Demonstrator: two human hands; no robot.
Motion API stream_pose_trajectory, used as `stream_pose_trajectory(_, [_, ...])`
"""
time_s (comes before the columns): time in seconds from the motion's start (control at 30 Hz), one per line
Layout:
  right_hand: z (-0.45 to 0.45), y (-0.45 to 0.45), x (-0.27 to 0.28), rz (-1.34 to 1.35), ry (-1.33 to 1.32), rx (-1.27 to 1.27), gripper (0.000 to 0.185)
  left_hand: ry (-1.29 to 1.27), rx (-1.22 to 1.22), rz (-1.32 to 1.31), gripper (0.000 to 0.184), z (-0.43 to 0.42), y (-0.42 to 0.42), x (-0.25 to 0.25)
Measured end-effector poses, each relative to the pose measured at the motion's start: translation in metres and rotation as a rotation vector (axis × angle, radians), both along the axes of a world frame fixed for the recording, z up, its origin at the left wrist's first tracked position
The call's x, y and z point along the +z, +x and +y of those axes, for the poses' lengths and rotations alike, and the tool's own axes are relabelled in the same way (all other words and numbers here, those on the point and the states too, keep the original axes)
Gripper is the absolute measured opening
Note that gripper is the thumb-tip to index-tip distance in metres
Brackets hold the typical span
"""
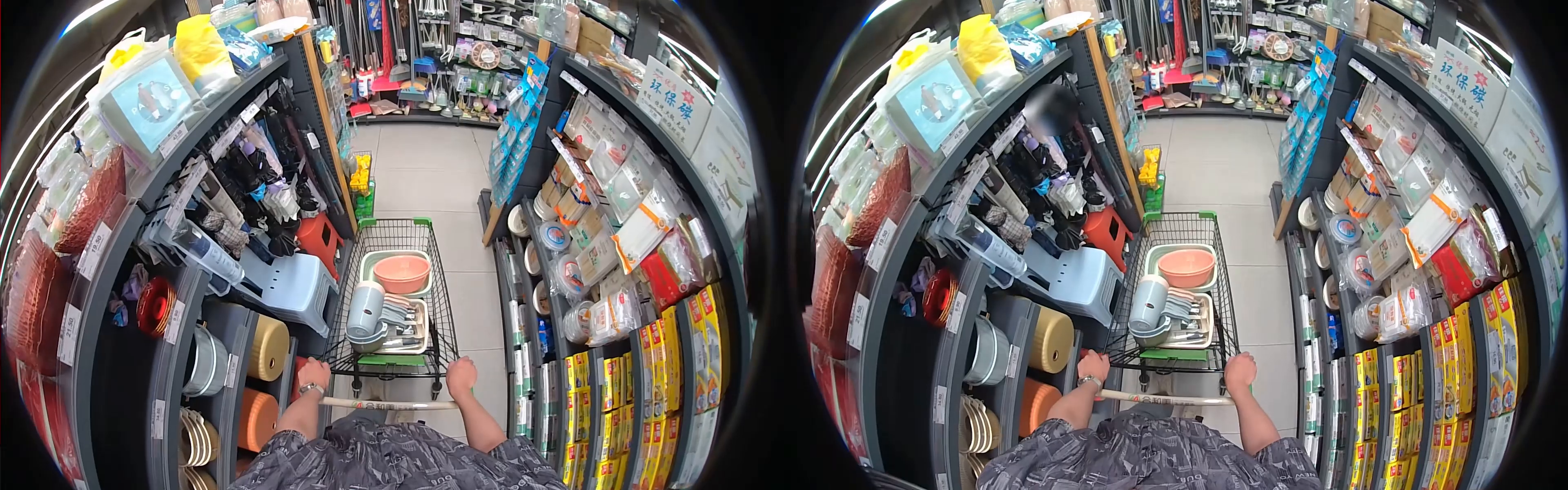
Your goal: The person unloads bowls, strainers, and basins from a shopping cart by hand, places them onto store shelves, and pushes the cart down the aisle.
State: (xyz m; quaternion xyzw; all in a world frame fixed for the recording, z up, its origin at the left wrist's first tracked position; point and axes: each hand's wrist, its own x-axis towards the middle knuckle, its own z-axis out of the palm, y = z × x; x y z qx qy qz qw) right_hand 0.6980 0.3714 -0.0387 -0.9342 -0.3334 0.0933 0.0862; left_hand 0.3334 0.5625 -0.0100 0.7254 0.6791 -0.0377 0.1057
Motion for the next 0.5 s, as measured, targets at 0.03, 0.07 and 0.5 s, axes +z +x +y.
stream_pose_trajectory(0.03, [0.003, 0.0, 0.002, 0.003, -0.007, -0.001, 0.029, -0.007, -0.001, 0.003, 0.041, 0.004, 0.001, -0.001])
stream_pose_trajectory(0.07, [0.006, 0.0, 0.004, 0.005, 0.009, -0.008, 0.029, 0.016, 0.001, 0.004, 0.04, 0.009, 0.002, -0.003])
stream_pose_trajectory(0.5, [0.069, 0.027, 0.012, 0.048, -0.055, -0.03, 0.03, 0.114, -0.041, -0.123, 0.038, 0.078, 0.027, -0.008])
